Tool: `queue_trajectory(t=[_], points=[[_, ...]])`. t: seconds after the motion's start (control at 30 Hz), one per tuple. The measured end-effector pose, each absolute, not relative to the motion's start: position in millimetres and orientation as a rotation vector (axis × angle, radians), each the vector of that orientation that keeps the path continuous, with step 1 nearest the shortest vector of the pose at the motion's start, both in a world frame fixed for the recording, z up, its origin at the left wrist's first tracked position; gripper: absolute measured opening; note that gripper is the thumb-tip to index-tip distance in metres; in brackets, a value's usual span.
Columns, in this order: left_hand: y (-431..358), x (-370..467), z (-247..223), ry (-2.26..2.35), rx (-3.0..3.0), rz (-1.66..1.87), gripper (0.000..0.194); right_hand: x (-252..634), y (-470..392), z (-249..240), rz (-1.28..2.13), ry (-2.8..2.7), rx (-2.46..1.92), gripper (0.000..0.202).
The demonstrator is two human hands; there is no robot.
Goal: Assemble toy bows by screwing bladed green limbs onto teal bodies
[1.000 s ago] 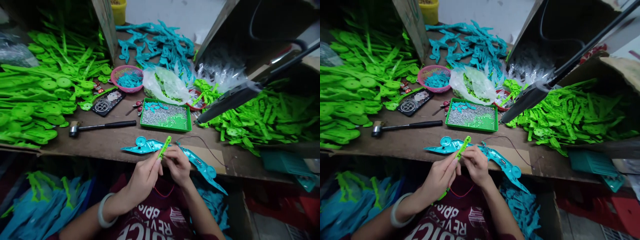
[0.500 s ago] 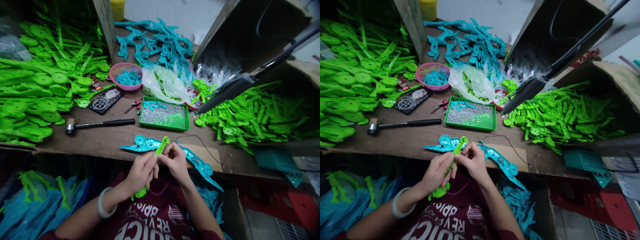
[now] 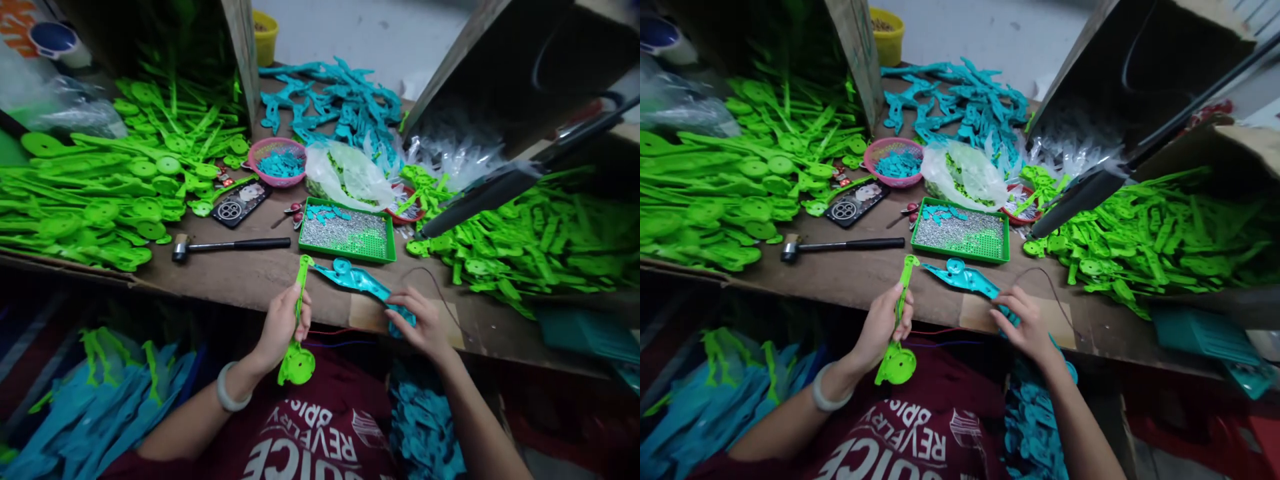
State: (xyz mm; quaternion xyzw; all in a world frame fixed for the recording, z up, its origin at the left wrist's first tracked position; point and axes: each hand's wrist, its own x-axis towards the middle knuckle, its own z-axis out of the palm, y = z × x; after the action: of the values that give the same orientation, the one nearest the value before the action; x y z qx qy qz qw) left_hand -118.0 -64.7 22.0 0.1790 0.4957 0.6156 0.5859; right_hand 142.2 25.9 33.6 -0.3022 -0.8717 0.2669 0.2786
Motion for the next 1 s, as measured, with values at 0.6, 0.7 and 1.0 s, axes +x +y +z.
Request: queue_trajectory(t=[0.6,0.7,1.0], points=[[-62,-174,52,1.300,0.361,1.444,0.035,81,37,5,0.534,-2.843,-0.695,0.051],[-54,-171,56,1.208,0.181,1.422,0.025,72,46,19,0.686,-2.891,-0.565,0.054],[-18,-164,51,1.085,-0.097,1.438,0.040,183,51,44,0.335,-2.211,-1.287,0.026]])
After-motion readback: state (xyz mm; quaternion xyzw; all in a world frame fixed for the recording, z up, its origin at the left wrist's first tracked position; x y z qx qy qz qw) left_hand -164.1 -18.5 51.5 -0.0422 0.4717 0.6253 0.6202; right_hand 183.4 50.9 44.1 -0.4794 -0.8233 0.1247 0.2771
